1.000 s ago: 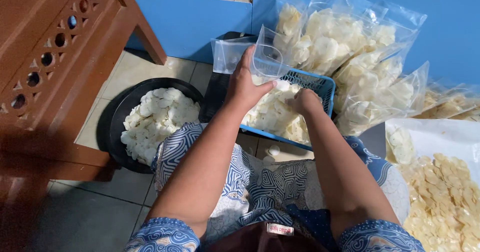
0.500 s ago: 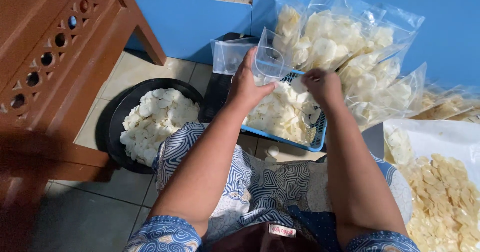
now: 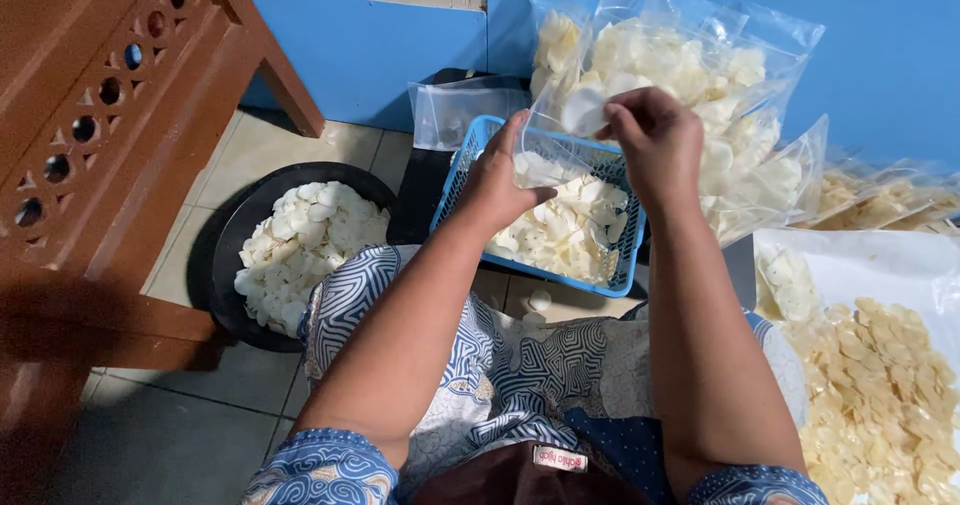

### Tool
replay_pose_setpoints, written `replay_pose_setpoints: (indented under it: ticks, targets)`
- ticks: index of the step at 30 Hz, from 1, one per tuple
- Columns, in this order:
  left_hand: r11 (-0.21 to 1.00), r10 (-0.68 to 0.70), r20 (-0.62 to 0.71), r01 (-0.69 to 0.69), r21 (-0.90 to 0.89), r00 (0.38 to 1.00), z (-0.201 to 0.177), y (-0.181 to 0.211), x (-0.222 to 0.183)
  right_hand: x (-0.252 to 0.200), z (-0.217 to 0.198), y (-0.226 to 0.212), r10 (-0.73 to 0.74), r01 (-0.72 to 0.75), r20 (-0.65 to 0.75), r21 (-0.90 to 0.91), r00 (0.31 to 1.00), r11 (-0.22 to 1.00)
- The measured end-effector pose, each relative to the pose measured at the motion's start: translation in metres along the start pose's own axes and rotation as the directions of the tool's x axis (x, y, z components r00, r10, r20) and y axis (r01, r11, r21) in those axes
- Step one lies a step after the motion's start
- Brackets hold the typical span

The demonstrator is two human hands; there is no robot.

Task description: Packaging chips into plastic bags using a small plastic cup as a scoop

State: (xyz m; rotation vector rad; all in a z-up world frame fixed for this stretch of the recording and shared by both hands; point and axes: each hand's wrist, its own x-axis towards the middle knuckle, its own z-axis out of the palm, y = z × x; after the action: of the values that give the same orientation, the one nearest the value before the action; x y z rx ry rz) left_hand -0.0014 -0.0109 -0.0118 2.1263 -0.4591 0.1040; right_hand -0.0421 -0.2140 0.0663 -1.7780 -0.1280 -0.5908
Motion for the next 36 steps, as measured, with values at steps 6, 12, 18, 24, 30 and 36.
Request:
replay_pose_setpoints:
  ticks: [6, 12, 18, 24, 30, 36]
  targets:
    - [0.985, 0.012, -0.056, -0.021, -0.17, 0.998, -0.019, 0.009, -0.002, 0.007, 0.005, 0.003, 0.011, -0.003, -0.067, 0.113, 0.998, 0.994]
    - [0.976, -0.091, -0.206, 0.047, -0.21, 0.974, -0.05, 0.003, 0.003, 0.004, 0.026, 0.073, 0.112, -0.11, 0.038, -0.059, 0.993, 0.992]
    - [0.984, -0.09, -0.28, 0.042, -0.174, 0.956, -0.05, -0.002, 0.014, 0.004, 0.081, 0.17, 0.08, 0.12, 0.298, -0.596, 0.951, 0.794]
    - [0.974, -0.139, -0.22, 0.093, -0.207, 0.966, -0.073, 0.005, 0.019, 0.004, 0.12, 0.18, 0.358, 0.195, 0.332, -0.909, 0.873, 0.368]
    - [0.962, -0.204, -0.162, 0.167, -0.214, 0.965, -0.063, -0.012, 0.039, 0.015, 0.136, 0.201, 0.47, 0.252, 0.349, -0.933, 0.811, 0.258]
    - [0.95, -0.221, -0.098, 0.192, -0.245, 0.97, -0.07, 0.0, 0.036, 0.023, 0.107, 0.163, 0.578, 0.232, 0.404, -0.908, 0.71, 0.35]
